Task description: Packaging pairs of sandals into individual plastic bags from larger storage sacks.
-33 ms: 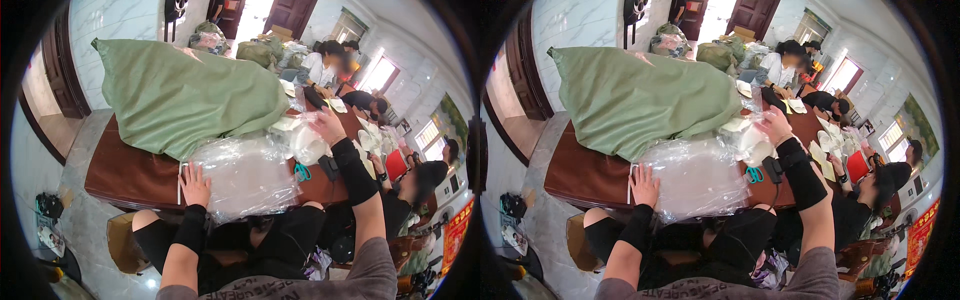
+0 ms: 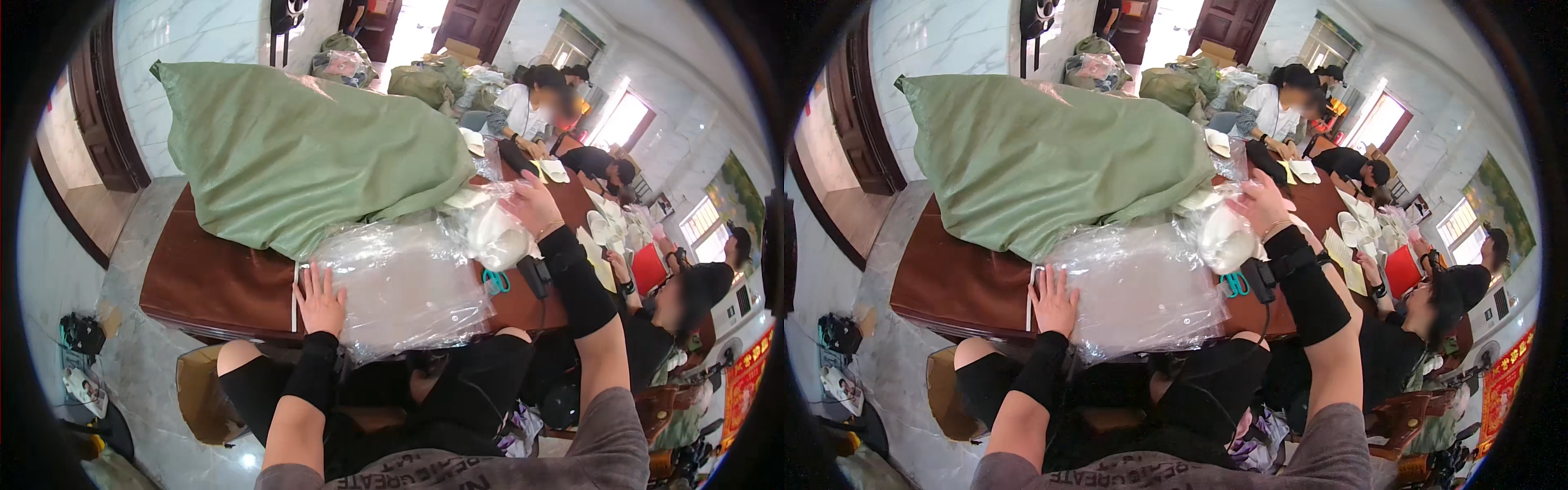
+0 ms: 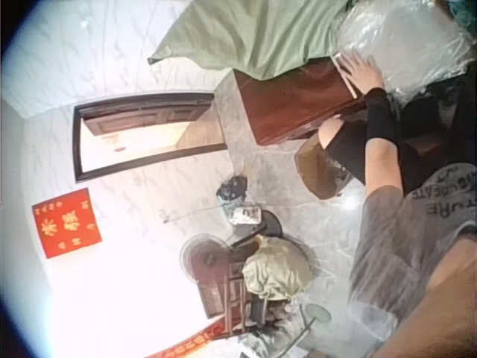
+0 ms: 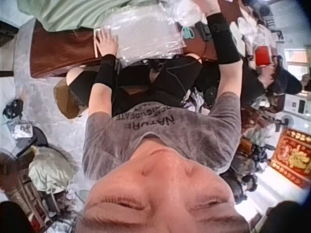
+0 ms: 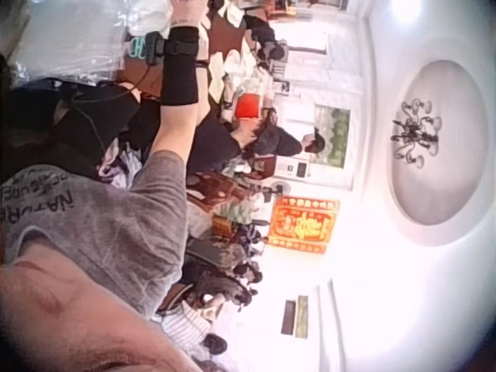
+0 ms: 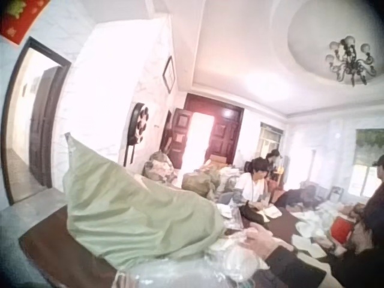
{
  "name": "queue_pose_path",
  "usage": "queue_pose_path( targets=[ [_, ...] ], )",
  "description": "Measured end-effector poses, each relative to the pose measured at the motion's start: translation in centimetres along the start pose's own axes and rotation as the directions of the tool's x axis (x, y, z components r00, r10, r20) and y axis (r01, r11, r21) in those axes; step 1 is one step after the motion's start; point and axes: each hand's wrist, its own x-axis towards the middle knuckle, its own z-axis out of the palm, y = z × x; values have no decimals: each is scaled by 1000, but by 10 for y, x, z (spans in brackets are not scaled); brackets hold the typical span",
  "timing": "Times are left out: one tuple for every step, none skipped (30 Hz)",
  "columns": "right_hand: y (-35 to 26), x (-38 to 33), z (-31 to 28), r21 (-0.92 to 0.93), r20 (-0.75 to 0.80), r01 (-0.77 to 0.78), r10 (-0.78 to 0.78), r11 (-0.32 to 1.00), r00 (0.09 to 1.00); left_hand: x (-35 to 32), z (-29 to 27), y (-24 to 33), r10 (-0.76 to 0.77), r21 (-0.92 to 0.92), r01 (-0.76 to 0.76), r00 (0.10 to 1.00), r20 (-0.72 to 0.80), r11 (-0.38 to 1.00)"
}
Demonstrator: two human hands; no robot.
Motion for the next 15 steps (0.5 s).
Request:
queue_pose_path(
  targets=[
    [1,-4,-1,60,150,-20,11,998,989,3,1,6,9,-1,-9,1000,3,1000],
    [5,-8,0,117,297,-51,14,992,955,6,2,11,19,-5,-19,1000,-3,1000],
    [12,-12,2,121,291,-53,16,991,957,9,3,15,28,-8,-28,1000,-9,1000],
    [21,-23,15,86,429,37,-71,996,900,9,3,16,33,-9,-34,999,-17,999],
    [27,-36,31,68,564,133,-148,989,813,9,3,17,31,1,-31,999,-10,1000],
    [27,-59,56,76,571,113,-136,991,810,7,3,13,23,7,-23,1000,-1,1000],
    [18,-89,86,-15,642,-118,100,993,760,4,4,7,11,13,-11,1000,6,1000],
    [10,-104,99,-126,678,-320,317,939,664,5,7,8,8,18,-9,1000,13,1000],
    [10,-103,98,-125,679,-324,319,938,661,7,8,10,6,22,-7,1000,16,1000],
    [8,-101,93,-223,657,-189,290,956,696,6,7,9,16,10,-16,1000,-5,1000],
    [4,-98,84,-322,635,-47,253,946,730,7,7,11,30,-10,-30,999,-26,999],
    [11,-88,72,-351,576,63,162,934,801,8,6,12,29,-11,-29,999,-18,1000],
    [24,-76,52,-357,572,63,165,932,803,8,6,14,29,-18,-30,999,-16,999],
    [41,-62,29,-457,548,131,163,880,820,10,6,17,35,-24,-35,999,-19,999],
    [55,-53,17,-549,530,193,160,813,833,11,6,17,35,-23,-36,999,-22,999]
  ],
)
